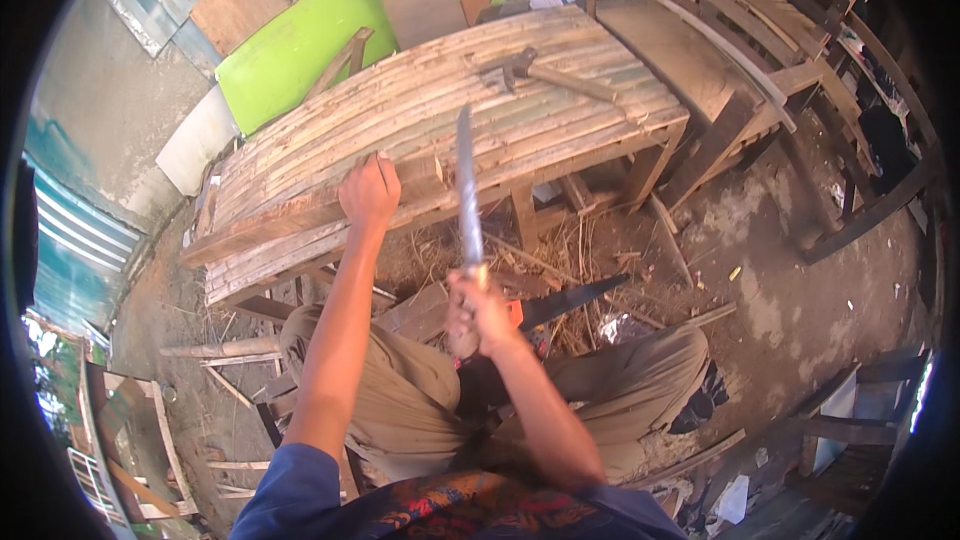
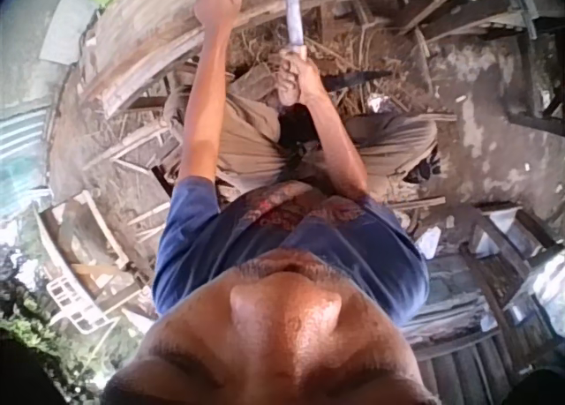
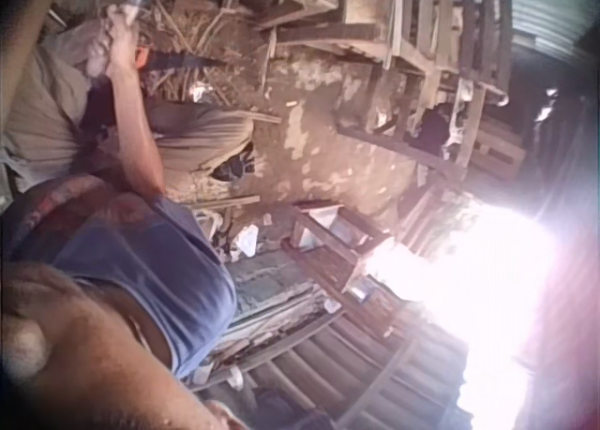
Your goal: The person is sawing a wooden plank on a makeshift workbench using a hand saw. They hold the wood steady with one hand and saw with the other, then reposition the plank and continue sawing.
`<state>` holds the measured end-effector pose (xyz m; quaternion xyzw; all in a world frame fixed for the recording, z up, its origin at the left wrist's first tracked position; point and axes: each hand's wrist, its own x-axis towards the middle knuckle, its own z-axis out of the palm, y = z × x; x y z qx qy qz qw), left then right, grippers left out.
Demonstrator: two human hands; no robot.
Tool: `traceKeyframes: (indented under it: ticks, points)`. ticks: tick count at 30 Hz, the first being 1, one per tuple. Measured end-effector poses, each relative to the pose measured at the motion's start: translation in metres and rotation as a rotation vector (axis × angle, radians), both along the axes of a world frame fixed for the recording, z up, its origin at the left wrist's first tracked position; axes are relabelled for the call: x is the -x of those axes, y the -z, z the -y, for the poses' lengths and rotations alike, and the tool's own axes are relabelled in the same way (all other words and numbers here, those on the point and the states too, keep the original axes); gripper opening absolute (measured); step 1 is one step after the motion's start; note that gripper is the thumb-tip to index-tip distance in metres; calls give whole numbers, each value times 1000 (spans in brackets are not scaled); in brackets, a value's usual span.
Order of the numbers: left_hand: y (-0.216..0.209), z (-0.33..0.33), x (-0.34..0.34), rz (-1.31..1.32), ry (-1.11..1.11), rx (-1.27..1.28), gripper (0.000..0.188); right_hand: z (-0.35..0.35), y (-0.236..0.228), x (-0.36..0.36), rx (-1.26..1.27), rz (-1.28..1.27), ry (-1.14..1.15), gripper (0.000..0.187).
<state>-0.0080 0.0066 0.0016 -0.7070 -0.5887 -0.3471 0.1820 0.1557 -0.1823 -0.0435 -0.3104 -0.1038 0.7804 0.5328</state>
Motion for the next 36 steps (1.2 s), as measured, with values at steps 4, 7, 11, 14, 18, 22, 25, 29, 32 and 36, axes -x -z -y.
traceKeyframes:
  ticks: [4,7,11,14,18,22,25,29,32,36]
  points:
    - [0,2,1,-20,12,-7,35,-12,-65,-57,-343,132,405,21]
    - [1,5,-1,-3,19,-30,34,-35,-88,-77,-804,83,623,31]
    - [1,-1,-12,-15,38,-22,34,-31,-9,-9,-590,294,613,25]
    - [0,0,-6,-11,38,-48,35,-17,25,27,27,115,-8,21]
    - [4,0,2,-25,2,17,36,-8,-21,8,-116,585,85,33]
    - [1,5,-1,14,-15,2,37,-2,-110,-24,-464,512,449,25]
    - [0,3,-4,34,23,-10,38,-10,-121,-17,-715,452,716,22]
    - [4,-1,-7,61,61,-8,38,-14,-17,18,-382,946,368,13]
    - [2,-4,-4,18,-6,20,38,0,30,21,-266,1126,81,36]
    - [0,-2,1,3,-28,33,38,-1,-53,6,-292,942,151,32]
